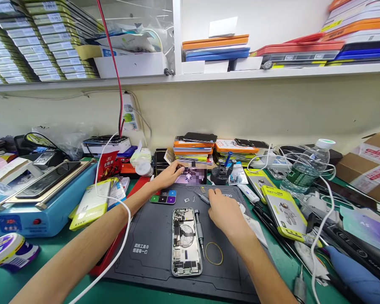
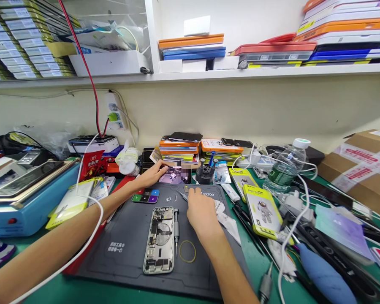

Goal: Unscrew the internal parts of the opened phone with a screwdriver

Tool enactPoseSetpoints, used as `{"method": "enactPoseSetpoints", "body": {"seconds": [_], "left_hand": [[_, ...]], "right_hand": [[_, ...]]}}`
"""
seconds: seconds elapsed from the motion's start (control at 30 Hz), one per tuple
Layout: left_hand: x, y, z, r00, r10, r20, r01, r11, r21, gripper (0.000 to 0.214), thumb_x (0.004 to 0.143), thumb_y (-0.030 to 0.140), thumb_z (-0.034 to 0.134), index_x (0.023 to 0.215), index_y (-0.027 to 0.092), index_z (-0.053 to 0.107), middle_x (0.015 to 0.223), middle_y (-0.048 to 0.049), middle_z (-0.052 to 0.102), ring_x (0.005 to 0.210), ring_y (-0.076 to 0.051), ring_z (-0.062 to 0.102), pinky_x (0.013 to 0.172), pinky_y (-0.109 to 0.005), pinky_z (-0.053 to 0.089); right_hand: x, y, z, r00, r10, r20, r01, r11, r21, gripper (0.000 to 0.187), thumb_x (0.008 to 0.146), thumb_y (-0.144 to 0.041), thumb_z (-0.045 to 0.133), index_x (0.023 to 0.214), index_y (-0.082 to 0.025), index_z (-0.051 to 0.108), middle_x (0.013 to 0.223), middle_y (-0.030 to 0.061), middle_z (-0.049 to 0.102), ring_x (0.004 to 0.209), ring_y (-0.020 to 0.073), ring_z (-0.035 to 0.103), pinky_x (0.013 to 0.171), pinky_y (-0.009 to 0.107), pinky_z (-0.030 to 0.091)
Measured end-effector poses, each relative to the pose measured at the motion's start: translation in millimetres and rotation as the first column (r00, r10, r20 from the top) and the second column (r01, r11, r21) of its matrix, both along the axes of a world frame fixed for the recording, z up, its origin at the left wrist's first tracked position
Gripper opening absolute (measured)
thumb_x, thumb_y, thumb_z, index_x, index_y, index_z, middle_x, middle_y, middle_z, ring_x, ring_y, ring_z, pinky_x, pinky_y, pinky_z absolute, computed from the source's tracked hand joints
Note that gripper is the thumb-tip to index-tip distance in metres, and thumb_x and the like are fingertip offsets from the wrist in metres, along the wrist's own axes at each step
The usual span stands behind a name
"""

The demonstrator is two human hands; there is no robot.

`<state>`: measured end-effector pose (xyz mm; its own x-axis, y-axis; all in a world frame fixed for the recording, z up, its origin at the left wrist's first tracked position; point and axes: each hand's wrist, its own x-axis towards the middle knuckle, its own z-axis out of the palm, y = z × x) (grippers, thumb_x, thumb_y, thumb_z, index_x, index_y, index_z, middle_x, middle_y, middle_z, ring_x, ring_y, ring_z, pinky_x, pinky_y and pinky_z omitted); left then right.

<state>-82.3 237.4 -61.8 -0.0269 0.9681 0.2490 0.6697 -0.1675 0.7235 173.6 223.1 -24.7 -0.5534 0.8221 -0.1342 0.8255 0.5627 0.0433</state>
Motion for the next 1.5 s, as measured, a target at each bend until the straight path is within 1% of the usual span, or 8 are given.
{"method": "enactPoseSetpoints", "body": {"seconds": [0.17,0.33,0.43,0.77,0.9,1.2,1.37,1.5], "left_hand": [[0.6,-2.3,0.5,1.0,-0.019,-0.001,0.019,1.0,-0.006,0.044,0.104,0.049,0.038,0.129,0.016,0.052,0.138,-0.0131,0.055,0.135,-0.022,0.049,0.121,-0.047,0.03],[1.7,2.4,-1.7,1.0,0.004,0.0,-0.004,1.0,0.007,0.04,0.103,0.048,0.04,0.121,0.015,0.054,0.13,-0.0134,0.059,0.128,-0.023,0.053,0.117,-0.047,0.034],[0.8,6.7,-4.9,1.0,-0.003,-0.001,0.003,1.0,0.014,0.04,0.102,0.048,0.044,0.122,0.015,0.053,0.131,-0.0128,0.058,0.128,-0.022,0.053,0.117,-0.046,0.035],[-3.0,8.3,-9.8,1.0,-0.017,-0.007,0.017,1.0,0.025,0.042,0.099,0.05,0.05,0.125,0.016,0.053,0.133,-0.0123,0.057,0.129,-0.023,0.052,0.116,-0.045,0.036],[-2.7,9.5,-12.1,1.0,0.003,-0.007,-0.002,0.999,0.035,0.042,0.099,0.051,0.049,0.122,0.016,0.053,0.13,-0.0124,0.058,0.125,-0.023,0.053,0.114,-0.045,0.038],[-1.7,7.4,-15.8,1.0,0.012,-0.029,-0.01,0.998,0.067,0.046,0.097,0.049,0.054,0.128,0.015,0.052,0.134,-0.0133,0.056,0.129,-0.023,0.051,0.115,-0.045,0.037],[0.4,8.6,-13.3,0.999,0.031,-0.012,-0.03,0.998,0.054,0.042,0.1,0.048,0.048,0.123,0.014,0.054,0.128,-0.0134,0.059,0.122,-0.023,0.055,0.112,-0.045,0.04],[-1.7,8.1,-13.3,0.999,-0.002,-0.05,0.005,0.999,0.053,0.045,0.1,0.047,0.048,0.131,0.015,0.052,0.135,-0.0133,0.056,0.13,-0.023,0.051,0.117,-0.046,0.036]], "right_hand": [[-0.5,-0.2,0.4,1.0,-0.004,0.0,0.004,1.0,-0.002,0.029,0.091,-0.003,0.045,0.117,-0.008,0.056,0.118,0.0126,0.059,0.103,0.0288,0.068,0.084,0.043,0.055],[-0.9,1.2,-0.2,1.0,0.0,-0.002,0.0,1.0,0.004,0.029,0.091,-0.003,0.046,0.117,-0.008,0.056,0.119,0.0127,0.059,0.104,0.029,0.068,0.085,0.043,0.055],[-0.3,2.2,-1.1,1.0,-0.002,-0.004,0.002,1.0,0.003,0.028,0.091,-0.004,0.046,0.117,-0.008,0.056,0.118,0.0127,0.059,0.102,0.0296,0.069,0.083,0.044,0.055],[-1.5,1.8,-2.0,1.0,0.004,0.001,-0.004,1.0,0.009,0.025,0.09,-0.005,0.047,0.113,-0.009,0.055,0.116,0.0125,0.059,0.101,0.0295,0.069,0.075,0.038,0.049],[-1.7,1.4,-2.6,1.0,0.001,0.005,-0.001,1.0,0.018,0.026,0.091,-0.004,0.045,0.114,-0.009,0.055,0.116,0.0123,0.059,0.101,0.0294,0.069,0.074,0.037,0.048],[-0.9,0.9,-2.7,1.0,0.005,-0.005,-0.005,1.0,0.021,0.026,0.091,-0.003,0.043,0.113,-0.009,0.056,0.114,0.0124,0.059,0.101,0.0307,0.069,0.078,0.04,0.052],[-1.4,0.4,-1.0,1.0,0.001,-0.005,-0.001,1.0,0.011,0.027,0.09,-0.002,0.044,0.114,-0.008,0.056,0.115,0.0131,0.059,0.102,0.0293,0.069,0.083,0.041,0.054],[-1.5,1.0,-1.3,1.0,-0.001,-0.007,0.001,1.0,0.007,0.028,0.09,-0.001,0.043,0.115,-0.008,0.055,0.116,0.0131,0.059,0.102,0.0291,0.069,0.083,0.042,0.055]]}}
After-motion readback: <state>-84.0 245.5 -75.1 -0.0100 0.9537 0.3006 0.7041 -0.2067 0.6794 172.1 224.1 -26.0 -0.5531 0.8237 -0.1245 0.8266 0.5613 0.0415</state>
